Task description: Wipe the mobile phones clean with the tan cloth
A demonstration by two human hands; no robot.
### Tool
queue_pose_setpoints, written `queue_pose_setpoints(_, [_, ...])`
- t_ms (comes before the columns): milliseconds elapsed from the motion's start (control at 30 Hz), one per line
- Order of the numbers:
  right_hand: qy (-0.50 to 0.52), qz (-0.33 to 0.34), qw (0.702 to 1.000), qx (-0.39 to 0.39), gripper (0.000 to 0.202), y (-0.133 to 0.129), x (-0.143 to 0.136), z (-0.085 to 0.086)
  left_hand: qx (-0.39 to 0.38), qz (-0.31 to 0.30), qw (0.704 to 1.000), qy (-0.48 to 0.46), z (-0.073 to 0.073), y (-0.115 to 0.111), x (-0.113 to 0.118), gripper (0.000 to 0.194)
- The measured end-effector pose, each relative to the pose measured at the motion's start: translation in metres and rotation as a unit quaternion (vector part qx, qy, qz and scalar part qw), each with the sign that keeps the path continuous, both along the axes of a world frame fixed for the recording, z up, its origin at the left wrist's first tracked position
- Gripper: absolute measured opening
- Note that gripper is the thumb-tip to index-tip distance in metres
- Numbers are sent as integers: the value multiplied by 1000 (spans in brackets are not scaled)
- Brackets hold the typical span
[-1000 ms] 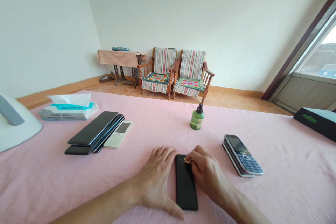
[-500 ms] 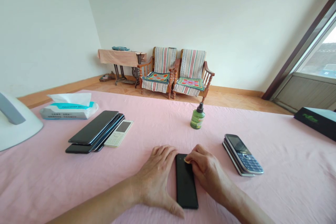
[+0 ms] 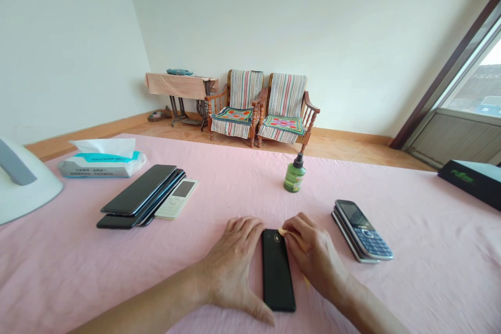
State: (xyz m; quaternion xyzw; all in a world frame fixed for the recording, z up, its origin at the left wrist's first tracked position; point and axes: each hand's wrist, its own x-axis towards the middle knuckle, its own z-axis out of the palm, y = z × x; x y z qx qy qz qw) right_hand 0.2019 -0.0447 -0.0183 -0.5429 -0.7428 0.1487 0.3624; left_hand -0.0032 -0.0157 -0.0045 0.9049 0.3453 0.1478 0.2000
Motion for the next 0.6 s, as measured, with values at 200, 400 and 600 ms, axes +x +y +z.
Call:
queue_pose_setpoints(200, [-7,52,999,-9,24,-2,-8,-5,4,-2,1000,-4,-1,-1,0,108])
queue_pose_setpoints(400, [-27,31,999,-15,25,-2,-8,-3,-8,-11,999,38,5,1,-1,113])
queue_pose_setpoints(600, [-22,33,999,-12,25,-2,-9,-4,2,-13,999,33,4,0,-1,112])
